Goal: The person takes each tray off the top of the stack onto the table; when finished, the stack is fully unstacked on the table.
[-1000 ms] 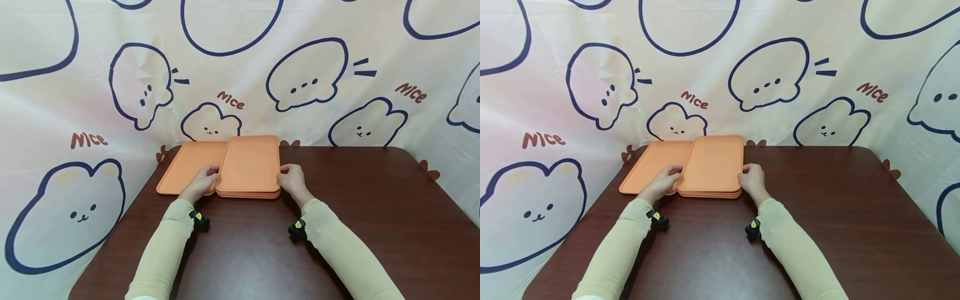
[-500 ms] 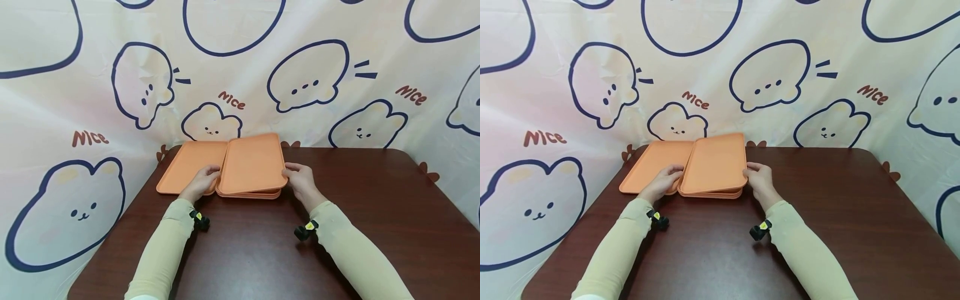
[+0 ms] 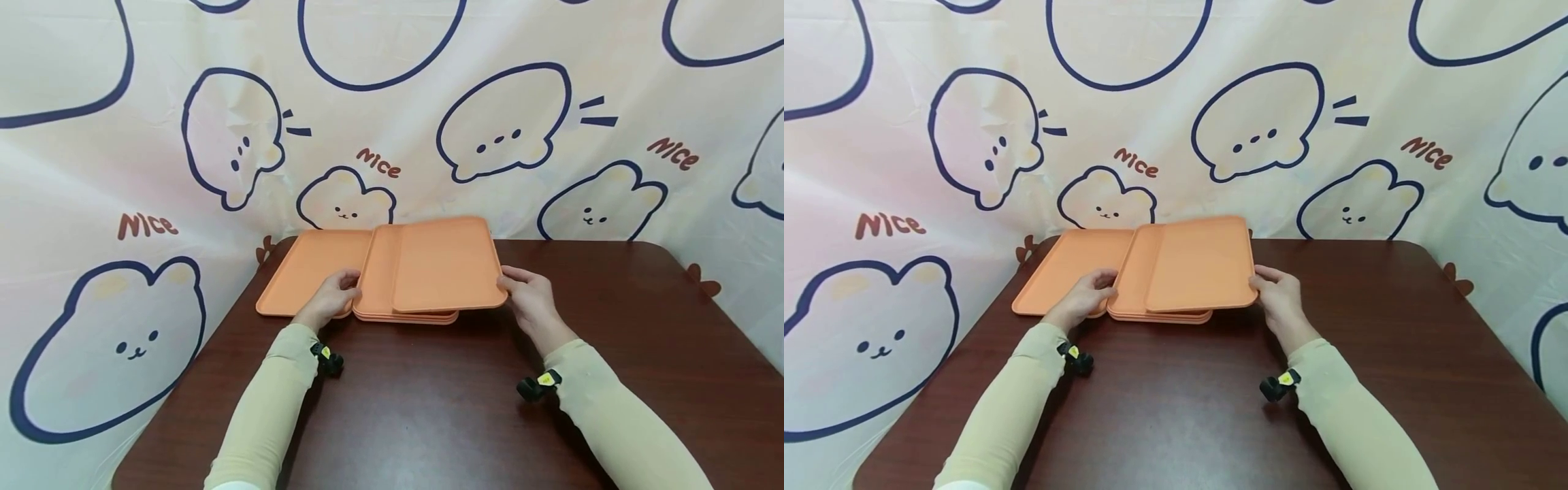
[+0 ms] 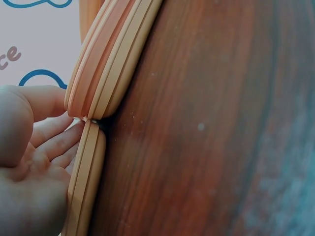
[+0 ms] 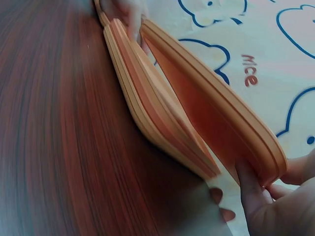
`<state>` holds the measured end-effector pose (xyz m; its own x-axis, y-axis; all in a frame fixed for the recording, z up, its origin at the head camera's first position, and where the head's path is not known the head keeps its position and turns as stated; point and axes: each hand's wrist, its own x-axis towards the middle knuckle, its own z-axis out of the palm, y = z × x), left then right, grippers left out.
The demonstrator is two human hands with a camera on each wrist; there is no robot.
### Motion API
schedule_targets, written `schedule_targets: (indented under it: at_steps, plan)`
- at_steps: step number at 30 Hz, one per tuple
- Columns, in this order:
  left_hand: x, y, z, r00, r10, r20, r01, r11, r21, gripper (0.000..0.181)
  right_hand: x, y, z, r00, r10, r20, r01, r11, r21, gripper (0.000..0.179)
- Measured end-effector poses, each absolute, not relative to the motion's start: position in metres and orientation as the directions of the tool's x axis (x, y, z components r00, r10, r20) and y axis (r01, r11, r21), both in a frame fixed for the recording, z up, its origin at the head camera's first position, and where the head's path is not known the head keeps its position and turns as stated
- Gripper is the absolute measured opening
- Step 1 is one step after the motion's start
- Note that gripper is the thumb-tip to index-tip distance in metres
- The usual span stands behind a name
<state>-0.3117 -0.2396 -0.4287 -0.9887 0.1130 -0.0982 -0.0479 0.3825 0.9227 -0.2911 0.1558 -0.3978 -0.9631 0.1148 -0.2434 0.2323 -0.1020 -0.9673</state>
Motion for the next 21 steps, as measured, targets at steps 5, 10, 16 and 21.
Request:
schedule_targets:
  at_steps: [5,10,16,21]
  plan:
    - [-0.312,-0.24,-0.429,-0.989,0.11,-0.102,-0.053,0.38,0.923,0.055,-0.288,0.184,-0.399,-0.953,0.148,-0.264,0.25,-0.11,-0.962,0.051]
    - [-0.311,-0.241,-0.429,-0.988,0.12,-0.099,-0.044,0.395,0.918,0.056,-0.283,0.206,-0.397,-0.947,0.159,-0.278,0.263,-0.11,-0.958,0.053]
    - [-0.309,-0.241,-0.425,-0.986,0.126,-0.109,-0.047,0.415,0.909,0.057,-0.279,0.228,-0.392,-0.942,0.175,-0.285,0.267,-0.122,-0.956,0.054]
    - [-0.311,-0.241,-0.427,-0.987,0.131,-0.097,-0.034,0.418,0.908,0.057,-0.275,0.248,-0.393,-0.937,0.185,-0.297,0.272,-0.148,-0.951,0.057]
